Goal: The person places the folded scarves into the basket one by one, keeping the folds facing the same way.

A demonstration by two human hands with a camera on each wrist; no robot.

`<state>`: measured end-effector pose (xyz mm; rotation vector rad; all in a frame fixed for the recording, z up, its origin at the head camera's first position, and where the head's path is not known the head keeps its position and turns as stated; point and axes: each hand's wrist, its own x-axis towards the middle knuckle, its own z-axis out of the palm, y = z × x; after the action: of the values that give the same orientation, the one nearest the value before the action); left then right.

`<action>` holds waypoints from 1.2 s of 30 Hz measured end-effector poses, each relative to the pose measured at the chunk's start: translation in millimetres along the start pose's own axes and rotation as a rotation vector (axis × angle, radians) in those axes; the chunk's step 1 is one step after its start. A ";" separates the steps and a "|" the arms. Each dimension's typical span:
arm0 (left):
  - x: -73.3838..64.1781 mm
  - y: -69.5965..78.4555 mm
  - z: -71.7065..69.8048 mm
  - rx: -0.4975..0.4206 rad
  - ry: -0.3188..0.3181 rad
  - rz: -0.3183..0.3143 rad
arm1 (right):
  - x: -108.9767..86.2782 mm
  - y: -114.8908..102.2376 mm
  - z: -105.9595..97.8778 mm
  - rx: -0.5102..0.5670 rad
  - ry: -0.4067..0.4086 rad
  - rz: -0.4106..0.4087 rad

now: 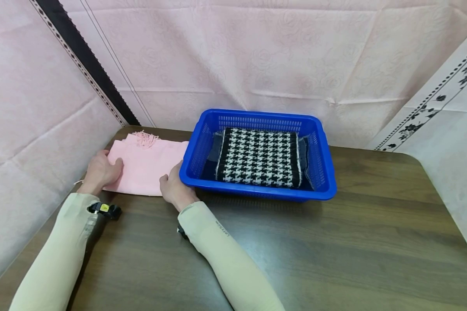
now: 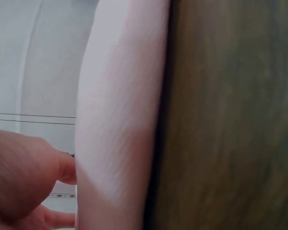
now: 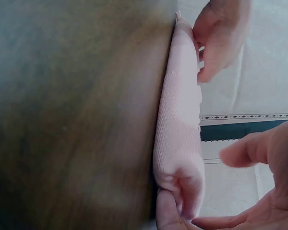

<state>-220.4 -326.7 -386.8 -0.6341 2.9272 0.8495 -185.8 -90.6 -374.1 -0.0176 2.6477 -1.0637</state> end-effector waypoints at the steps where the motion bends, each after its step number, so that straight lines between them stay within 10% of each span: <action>1: 0.7 -0.2 -0.2 0.002 -0.001 -0.005 | 0.9 0.0 -0.7 -0.009 0.005 0.004; 15: 7.1 -0.9 -2.9 0.080 -0.084 -0.088 | 6.7 0.3 1.0 -0.058 -0.069 0.046; 36: 6.5 0.5 0.6 0.076 -0.052 0.009 | 9.1 8.4 0.0 -0.012 -0.041 -0.020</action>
<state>-226.6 -328.5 -388.0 -0.5859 2.9018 0.7402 -193.7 -85.6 -382.2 -0.0675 2.6229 -1.0422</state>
